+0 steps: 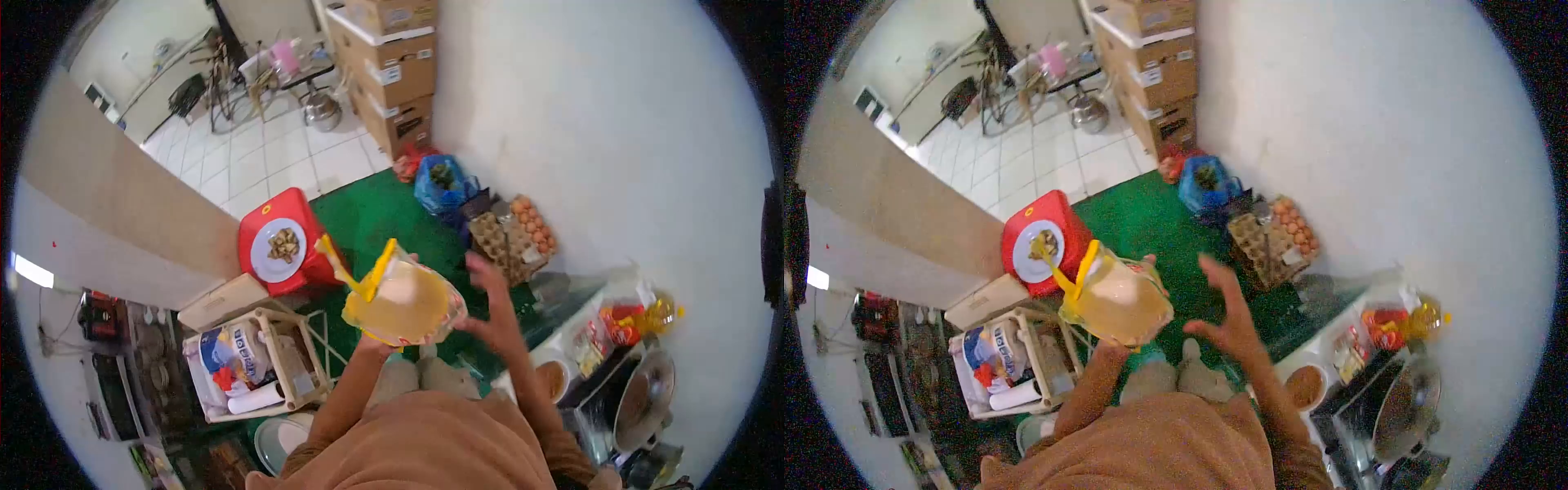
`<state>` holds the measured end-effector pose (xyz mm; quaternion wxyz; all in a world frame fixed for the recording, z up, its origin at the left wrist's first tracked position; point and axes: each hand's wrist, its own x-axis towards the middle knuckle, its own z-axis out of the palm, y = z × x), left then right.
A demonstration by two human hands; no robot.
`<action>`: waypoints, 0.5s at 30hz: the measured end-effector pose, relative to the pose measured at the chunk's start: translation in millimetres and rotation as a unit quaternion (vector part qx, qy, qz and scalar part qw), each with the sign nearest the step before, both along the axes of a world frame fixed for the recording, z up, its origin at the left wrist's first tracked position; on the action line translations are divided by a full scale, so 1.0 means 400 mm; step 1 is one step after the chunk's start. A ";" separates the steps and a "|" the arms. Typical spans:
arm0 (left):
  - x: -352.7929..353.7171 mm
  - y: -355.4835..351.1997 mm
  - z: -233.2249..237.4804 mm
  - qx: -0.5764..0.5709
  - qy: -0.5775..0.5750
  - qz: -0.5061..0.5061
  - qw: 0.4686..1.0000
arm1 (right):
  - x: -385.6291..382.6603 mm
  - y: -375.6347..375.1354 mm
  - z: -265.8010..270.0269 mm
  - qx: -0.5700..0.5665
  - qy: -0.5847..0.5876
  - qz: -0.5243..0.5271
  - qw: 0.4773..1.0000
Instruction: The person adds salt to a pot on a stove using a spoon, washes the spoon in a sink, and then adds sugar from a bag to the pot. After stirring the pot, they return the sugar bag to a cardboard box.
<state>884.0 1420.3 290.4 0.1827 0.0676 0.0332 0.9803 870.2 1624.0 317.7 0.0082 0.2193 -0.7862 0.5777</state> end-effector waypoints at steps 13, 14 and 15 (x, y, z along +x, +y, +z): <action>-0.398 -0.326 -0.121 -0.145 -0.081 -0.020 0.986 | -0.635 -0.483 0.113 -0.080 -0.217 0.498 0.836; -0.436 -0.346 -0.151 -0.176 -0.094 -0.014 0.980 | -0.675 -0.509 0.103 -0.106 -0.218 0.487 0.839; -0.474 -0.365 -0.180 -0.210 -0.111 -0.009 0.971 | -0.713 -0.533 0.098 -0.131 -0.218 0.475 0.843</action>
